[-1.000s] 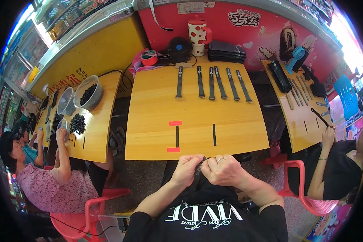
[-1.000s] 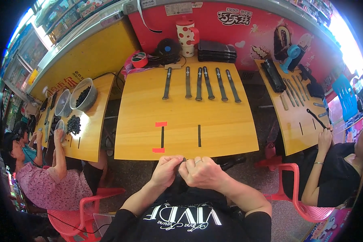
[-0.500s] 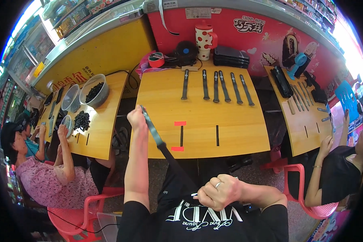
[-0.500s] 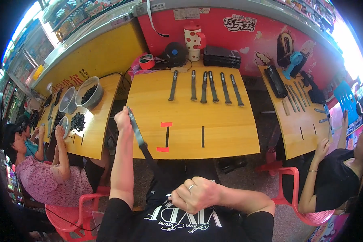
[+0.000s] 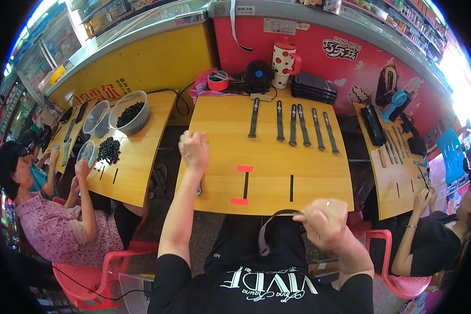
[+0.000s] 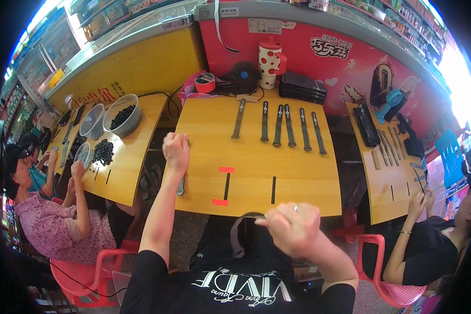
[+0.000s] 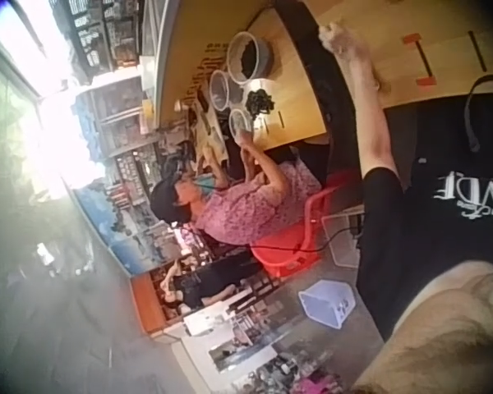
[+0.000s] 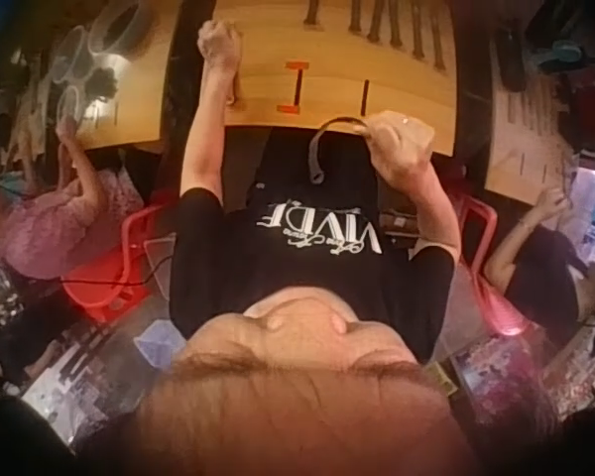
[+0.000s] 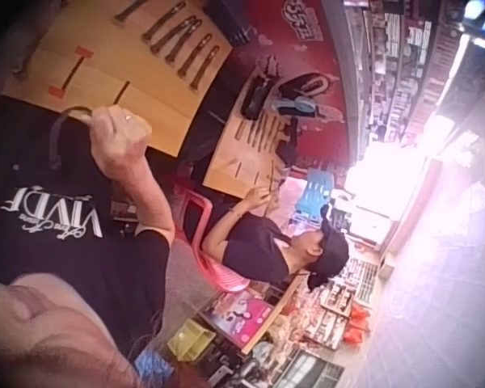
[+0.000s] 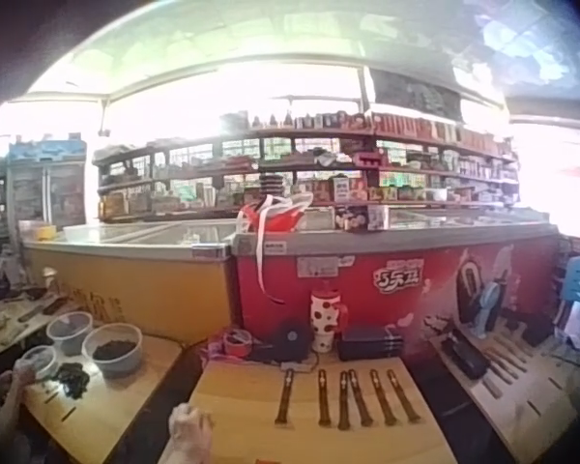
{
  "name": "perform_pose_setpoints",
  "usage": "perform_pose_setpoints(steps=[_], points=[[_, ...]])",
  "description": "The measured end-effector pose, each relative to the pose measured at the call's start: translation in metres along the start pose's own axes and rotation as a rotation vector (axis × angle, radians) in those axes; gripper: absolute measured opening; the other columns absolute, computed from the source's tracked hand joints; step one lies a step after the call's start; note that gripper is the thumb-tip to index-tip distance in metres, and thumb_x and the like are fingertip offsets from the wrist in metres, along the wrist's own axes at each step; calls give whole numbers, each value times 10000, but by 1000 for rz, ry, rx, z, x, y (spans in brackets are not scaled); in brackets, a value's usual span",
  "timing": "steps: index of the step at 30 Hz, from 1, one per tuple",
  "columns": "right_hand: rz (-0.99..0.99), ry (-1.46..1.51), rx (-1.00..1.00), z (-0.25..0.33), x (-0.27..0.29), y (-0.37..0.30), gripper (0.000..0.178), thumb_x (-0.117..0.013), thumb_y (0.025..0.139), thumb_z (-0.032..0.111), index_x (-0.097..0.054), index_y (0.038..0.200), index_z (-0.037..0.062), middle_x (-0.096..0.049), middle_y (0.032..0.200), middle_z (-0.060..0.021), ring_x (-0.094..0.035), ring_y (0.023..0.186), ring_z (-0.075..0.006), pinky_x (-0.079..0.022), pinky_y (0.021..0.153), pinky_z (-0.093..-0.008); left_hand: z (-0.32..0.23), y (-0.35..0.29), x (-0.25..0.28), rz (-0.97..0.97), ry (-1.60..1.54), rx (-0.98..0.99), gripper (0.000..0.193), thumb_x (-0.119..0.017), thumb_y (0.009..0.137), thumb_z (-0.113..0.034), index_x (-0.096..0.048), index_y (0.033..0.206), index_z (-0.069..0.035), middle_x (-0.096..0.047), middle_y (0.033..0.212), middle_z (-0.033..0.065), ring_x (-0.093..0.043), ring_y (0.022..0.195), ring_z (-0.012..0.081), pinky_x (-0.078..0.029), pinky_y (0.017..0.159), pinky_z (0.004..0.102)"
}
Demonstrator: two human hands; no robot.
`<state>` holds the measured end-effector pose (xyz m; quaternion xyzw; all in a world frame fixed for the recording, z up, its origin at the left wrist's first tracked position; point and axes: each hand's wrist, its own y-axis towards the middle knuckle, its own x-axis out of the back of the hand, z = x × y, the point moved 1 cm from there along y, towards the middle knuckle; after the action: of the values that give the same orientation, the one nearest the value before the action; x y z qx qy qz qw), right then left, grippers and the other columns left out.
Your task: Assembling plastic buckles and components onto black fabric straps at a manufacturing workbench.
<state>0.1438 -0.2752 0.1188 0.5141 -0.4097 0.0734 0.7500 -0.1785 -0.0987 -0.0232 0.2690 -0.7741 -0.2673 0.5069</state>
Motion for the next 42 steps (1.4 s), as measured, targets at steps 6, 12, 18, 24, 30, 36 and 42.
perform_pose_setpoints(steps=[6,12,18,24,30,36,42], points=[[-43,154,-182,-47,-28,29,168,-721,798,65,-559,768,37,-511,605,-93,-534,488,-265,-388,439,-331,-142,-10,98,948,-1324,95,240,-546,969,-194,-668,1030,4,-660,897,73,-617,809,123,-493,726,272],[-145,306,-404,-75,-42,35,186,-735,808,69,-558,789,15,-460,553,-73,-469,448,-203,-370,441,-288,-143,0,77,854,-1140,377,244,-559,959,-172,-683,890,27,-635,726,15,-575,704,78,-458,684,241],[-215,241,-682,-118,-66,-21,156,-701,828,31,-551,790,15,-480,551,-79,-469,447,-193,-371,442,-284,-77,86,-52,571,-1079,719,203,-632,919,-152,-707,869,29,-647,760,0,-525,631,66,-419,578,251],[-134,149,-847,-143,-83,-76,132,-690,821,20,-560,798,13,-558,596,-129,-569,491,-239,-396,458,-321,-15,106,-174,483,-601,627,282,-744,798,-268,-725,904,-8,-670,704,55,-585,602,135,-446,585,322],[-26,107,-863,-152,-90,-99,117,-687,812,26,-571,795,24,-603,657,-136,-610,552,-293,-442,486,-364,-55,93,-179,423,-146,419,290,-747,761,-285,-723,934,-53,-698,832,138,-662,807,326,-504,735,414],[74,-63,-741,-152,-93,-93,146,-695,810,63,-553,781,40,-611,694,-136,-619,610,-313,-458,508,-382,-62,93,-172,309,65,373,273,-679,825,-301,-705,975,-74,-652,862,131,-628,968,328,-489,801,426],[60,-85,-680,-154,-97,-100,134,-677,824,74,-551,788,47,-622,704,-135,-617,613,-316,-460,517,-397,-16,119,-72,263,-76,148,311,-641,846,-318,-713,865,-15,-660,840,200,-640,830,362,-495,744,445]])
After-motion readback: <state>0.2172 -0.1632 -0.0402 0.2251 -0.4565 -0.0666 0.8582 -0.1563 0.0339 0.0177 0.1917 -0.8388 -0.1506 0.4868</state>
